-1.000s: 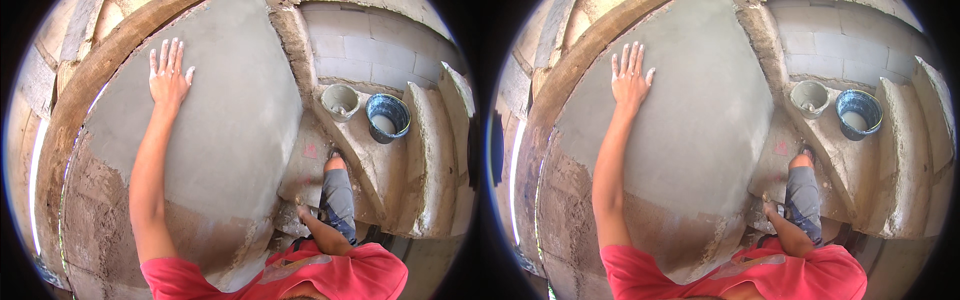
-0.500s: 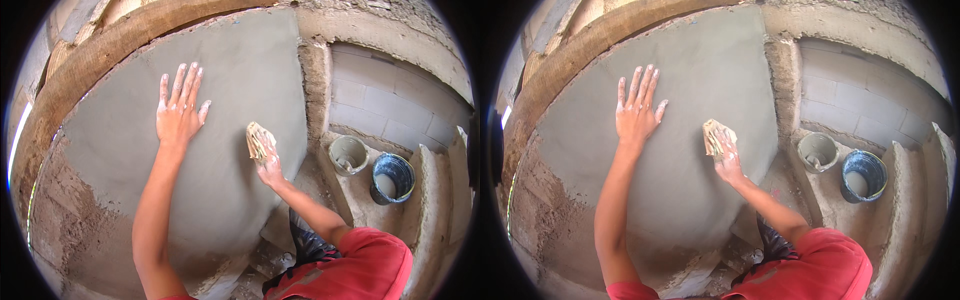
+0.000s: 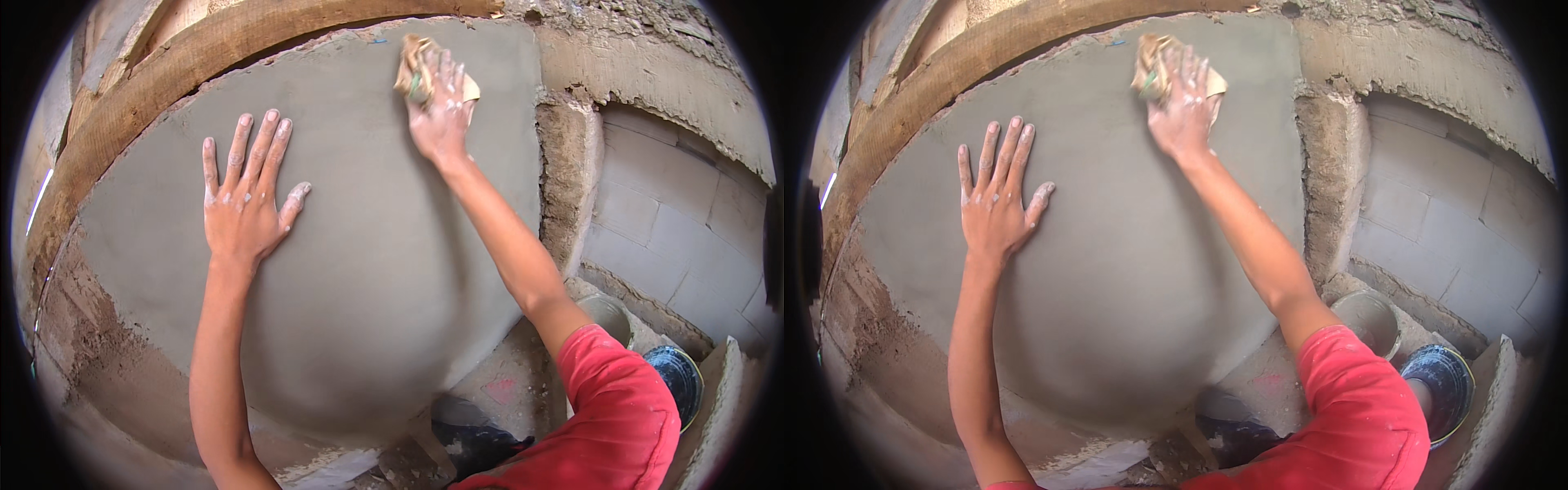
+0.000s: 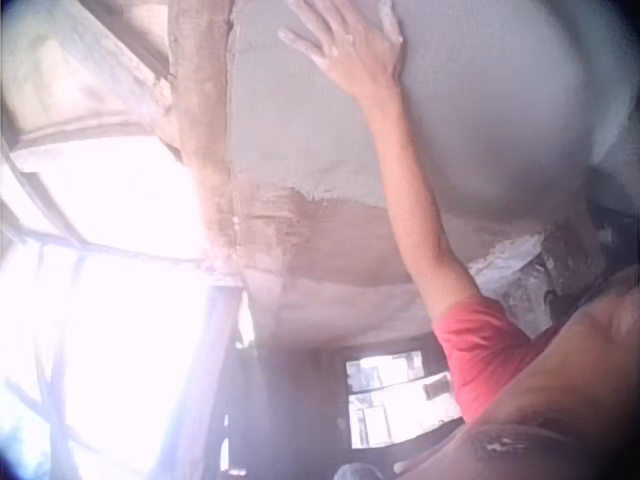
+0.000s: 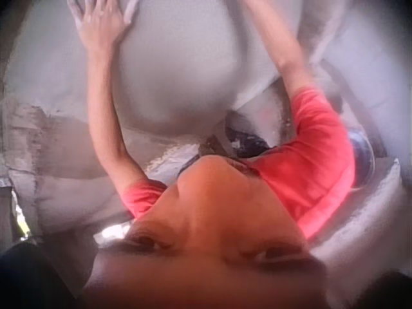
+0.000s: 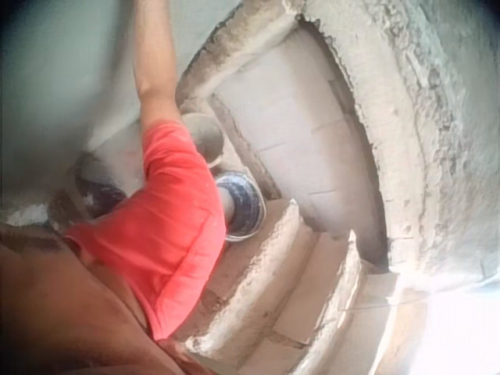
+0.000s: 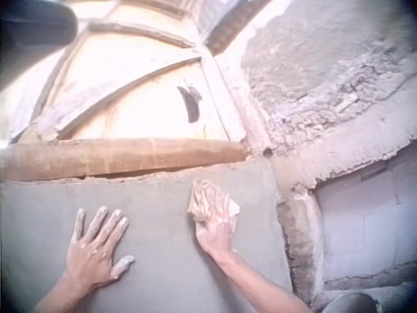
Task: The person applies plaster to a wall using a trowel and smooths the surface with a cloth. They repeatedly scoop plaster from a bucket, spread it on the wall, and wipe the area to achieve a smooth finish.
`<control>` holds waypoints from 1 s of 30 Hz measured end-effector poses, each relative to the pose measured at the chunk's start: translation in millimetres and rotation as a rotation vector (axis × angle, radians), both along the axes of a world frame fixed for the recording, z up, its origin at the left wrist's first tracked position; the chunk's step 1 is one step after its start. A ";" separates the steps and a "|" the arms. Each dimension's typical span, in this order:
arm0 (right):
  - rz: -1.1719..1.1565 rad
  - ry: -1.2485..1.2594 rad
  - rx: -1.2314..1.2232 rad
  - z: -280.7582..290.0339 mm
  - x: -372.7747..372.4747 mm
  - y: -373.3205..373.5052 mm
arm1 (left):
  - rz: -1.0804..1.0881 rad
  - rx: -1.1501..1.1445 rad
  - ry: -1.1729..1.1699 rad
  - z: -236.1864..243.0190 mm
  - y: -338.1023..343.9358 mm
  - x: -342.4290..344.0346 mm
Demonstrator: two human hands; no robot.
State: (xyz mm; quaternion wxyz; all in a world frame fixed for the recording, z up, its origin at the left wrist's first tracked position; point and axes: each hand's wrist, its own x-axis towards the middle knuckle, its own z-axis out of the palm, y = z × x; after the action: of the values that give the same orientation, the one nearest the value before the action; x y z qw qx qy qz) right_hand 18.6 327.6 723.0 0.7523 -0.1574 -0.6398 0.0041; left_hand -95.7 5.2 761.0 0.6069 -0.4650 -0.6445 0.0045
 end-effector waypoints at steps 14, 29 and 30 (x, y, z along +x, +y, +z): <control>-0.159 -0.176 0.131 -18.4 9.0 -8.9 | 0.065 0.014 0.032 5.3 23.1 9.9; -0.105 -0.650 0.581 -111.8 39.6 26.8 | 0.140 0.054 0.047 -2.6 19.6 6.1; -0.120 -0.544 0.510 -107.2 45.8 44.4 | 0.143 0.052 0.056 0.8 21.9 8.4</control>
State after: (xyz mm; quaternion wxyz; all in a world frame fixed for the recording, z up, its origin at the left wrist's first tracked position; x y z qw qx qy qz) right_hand 64.4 372.0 615.8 0.5690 0.0025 -0.7862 -0.2413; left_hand -87.3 27.1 761.8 0.6347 -0.4016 -0.6587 0.0443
